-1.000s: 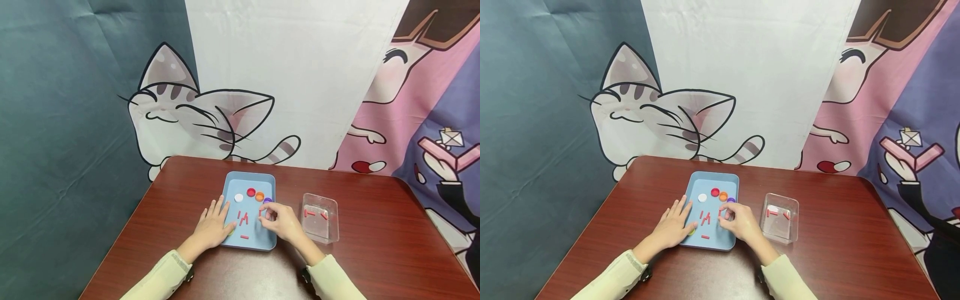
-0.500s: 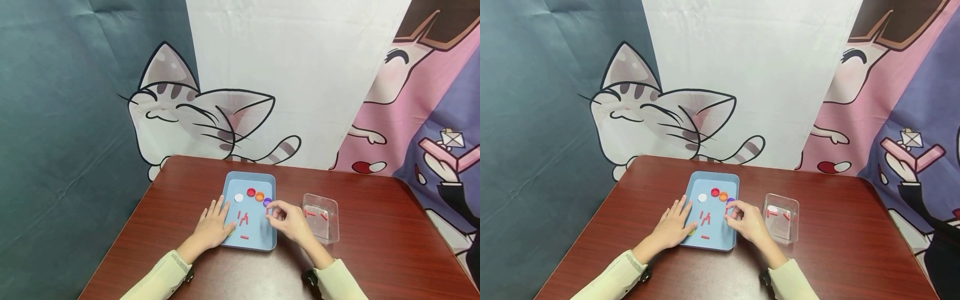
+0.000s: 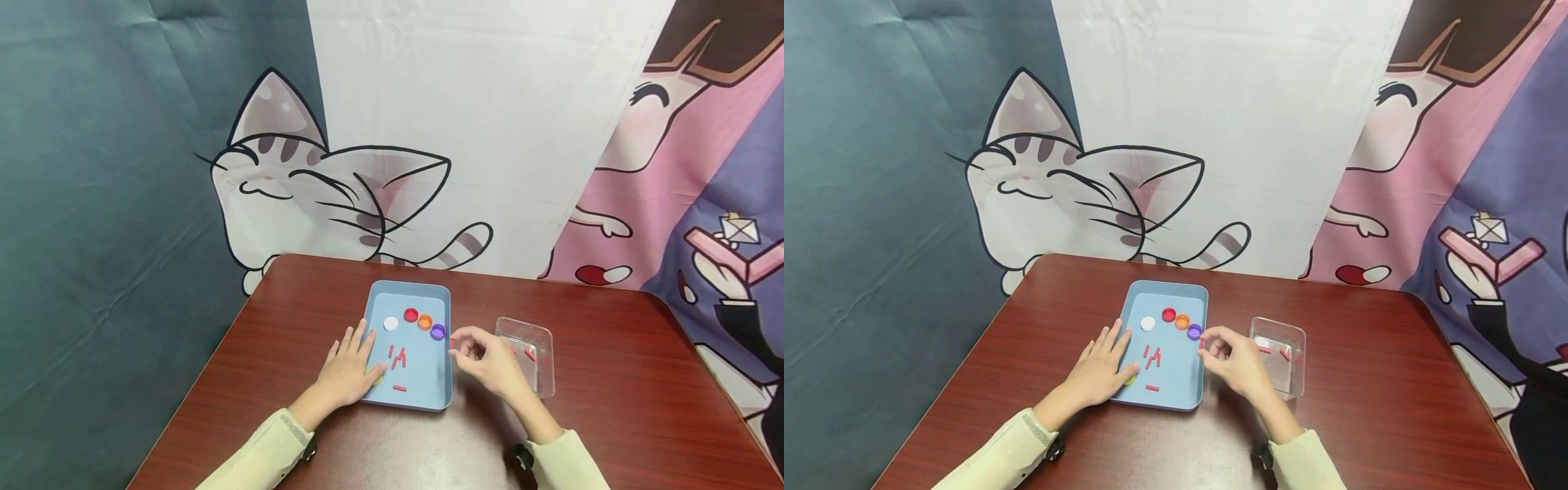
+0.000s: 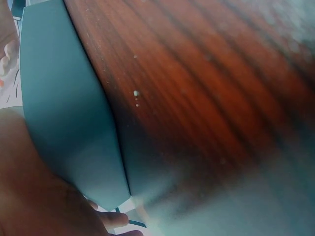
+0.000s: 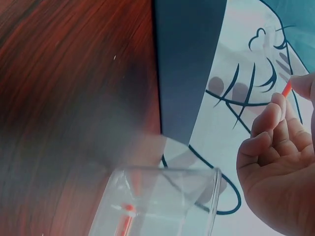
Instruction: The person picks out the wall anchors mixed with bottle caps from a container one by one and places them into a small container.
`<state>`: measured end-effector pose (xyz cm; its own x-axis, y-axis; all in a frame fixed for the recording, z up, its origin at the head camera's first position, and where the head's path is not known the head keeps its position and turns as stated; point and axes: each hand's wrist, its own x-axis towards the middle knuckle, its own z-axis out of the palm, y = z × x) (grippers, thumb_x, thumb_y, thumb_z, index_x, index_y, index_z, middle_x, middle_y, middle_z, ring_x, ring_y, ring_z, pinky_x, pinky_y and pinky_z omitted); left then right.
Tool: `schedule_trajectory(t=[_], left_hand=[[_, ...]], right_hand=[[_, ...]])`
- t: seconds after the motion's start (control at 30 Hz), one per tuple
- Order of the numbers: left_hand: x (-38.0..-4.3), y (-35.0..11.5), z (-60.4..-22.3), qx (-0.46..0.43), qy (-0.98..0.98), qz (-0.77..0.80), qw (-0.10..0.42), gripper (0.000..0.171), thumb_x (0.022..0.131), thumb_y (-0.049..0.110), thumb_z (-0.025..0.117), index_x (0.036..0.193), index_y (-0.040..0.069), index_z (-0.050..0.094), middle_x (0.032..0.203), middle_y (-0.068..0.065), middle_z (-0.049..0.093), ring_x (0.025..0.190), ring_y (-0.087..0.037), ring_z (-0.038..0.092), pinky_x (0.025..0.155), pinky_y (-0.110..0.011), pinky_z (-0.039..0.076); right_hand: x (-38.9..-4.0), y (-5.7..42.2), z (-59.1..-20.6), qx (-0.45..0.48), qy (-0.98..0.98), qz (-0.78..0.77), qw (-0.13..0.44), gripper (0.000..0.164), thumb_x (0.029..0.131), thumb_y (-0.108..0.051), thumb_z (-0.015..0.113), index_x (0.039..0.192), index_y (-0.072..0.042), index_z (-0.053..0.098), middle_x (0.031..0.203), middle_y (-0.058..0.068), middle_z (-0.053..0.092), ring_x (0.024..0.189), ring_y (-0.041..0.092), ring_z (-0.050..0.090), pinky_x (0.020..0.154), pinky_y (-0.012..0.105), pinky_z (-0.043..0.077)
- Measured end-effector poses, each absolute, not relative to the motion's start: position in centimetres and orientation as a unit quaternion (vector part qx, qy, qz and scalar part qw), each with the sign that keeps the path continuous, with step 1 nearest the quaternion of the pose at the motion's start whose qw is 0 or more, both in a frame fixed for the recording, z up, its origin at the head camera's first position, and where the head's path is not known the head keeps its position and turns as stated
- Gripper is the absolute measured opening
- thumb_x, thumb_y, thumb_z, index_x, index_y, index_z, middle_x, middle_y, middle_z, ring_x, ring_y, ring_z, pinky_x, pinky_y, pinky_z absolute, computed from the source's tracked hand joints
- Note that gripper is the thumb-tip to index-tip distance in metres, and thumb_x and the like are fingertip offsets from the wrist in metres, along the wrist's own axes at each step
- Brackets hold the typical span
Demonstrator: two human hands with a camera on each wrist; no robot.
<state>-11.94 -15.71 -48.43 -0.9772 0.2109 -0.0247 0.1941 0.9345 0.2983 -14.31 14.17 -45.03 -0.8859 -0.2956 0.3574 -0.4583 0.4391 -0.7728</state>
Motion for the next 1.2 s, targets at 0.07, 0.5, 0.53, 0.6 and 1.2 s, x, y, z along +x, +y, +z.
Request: schedule_trajectory(t=[0.07,0.5,0.53,0.6,1.2], left_hand=[[-12.0,-15.7,-48.5,0.103,0.983,0.15,0.026,0.077,0.1,0.054,0.052,0.159,0.009,0.032,0.169,-0.014,0.013,0.153,-0.043,0.019,0.117,-0.064,0.023],[-11.9,-15.8,-48.7,0.101,0.983,0.153,0.028,0.077,0.1,0.054,0.053,0.159,0.009,0.032,0.169,-0.014,0.013,0.153,-0.043,0.019,0.117,-0.064,0.022],[-11.9,-15.8,-48.7,0.101,0.983,0.153,0.028,0.077,0.1,0.054,0.053,0.159,0.009,0.032,0.169,-0.014,0.013,0.153,-0.043,0.019,0.117,-0.064,0.022],[-11.9,-15.8,-48.7,0.098,0.983,0.148,0.032,0.077,0.101,0.055,0.051,0.16,0.011,0.03,0.17,-0.012,0.011,0.153,-0.042,0.017,0.118,-0.064,0.021],[-11.8,-15.6,-48.2,0.101,0.982,0.156,0.029,0.075,0.101,0.051,0.053,0.159,0.009,0.032,0.169,-0.014,0.014,0.153,-0.043,0.018,0.118,-0.064,0.022]], right_hand=[[-14.3,14.5,-45.0,0.221,-0.846,0.478,0.087,0.021,0.081,-0.006,0.081,0.099,-0.012,0.071,0.068,-0.01,0.056,0.06,0.005,0.051,0.055,0.021,0.044],[-14.3,16.2,-45.3,0.218,-0.837,0.494,0.088,0.022,0.083,-0.002,0.079,0.101,-0.013,0.071,0.07,-0.008,0.056,0.061,0.004,0.051,0.054,0.02,0.043],[-14.3,16.3,-45.3,0.219,-0.839,0.49,0.092,0.022,0.083,-0.003,0.079,0.1,-0.014,0.071,0.07,-0.008,0.056,0.061,0.003,0.051,0.053,0.019,0.043],[-14.3,16.6,-45.3,0.219,-0.842,0.483,0.097,0.022,0.083,-0.004,0.08,0.1,-0.014,0.071,0.069,-0.009,0.056,0.06,0.003,0.051,0.052,0.019,0.043],[-13.8,19.8,-45.6,0.195,-0.845,0.485,0.111,0.026,0.082,-0.001,0.08,0.102,-0.015,0.071,0.072,-0.006,0.058,0.061,0.004,0.052,0.054,0.019,0.043]])
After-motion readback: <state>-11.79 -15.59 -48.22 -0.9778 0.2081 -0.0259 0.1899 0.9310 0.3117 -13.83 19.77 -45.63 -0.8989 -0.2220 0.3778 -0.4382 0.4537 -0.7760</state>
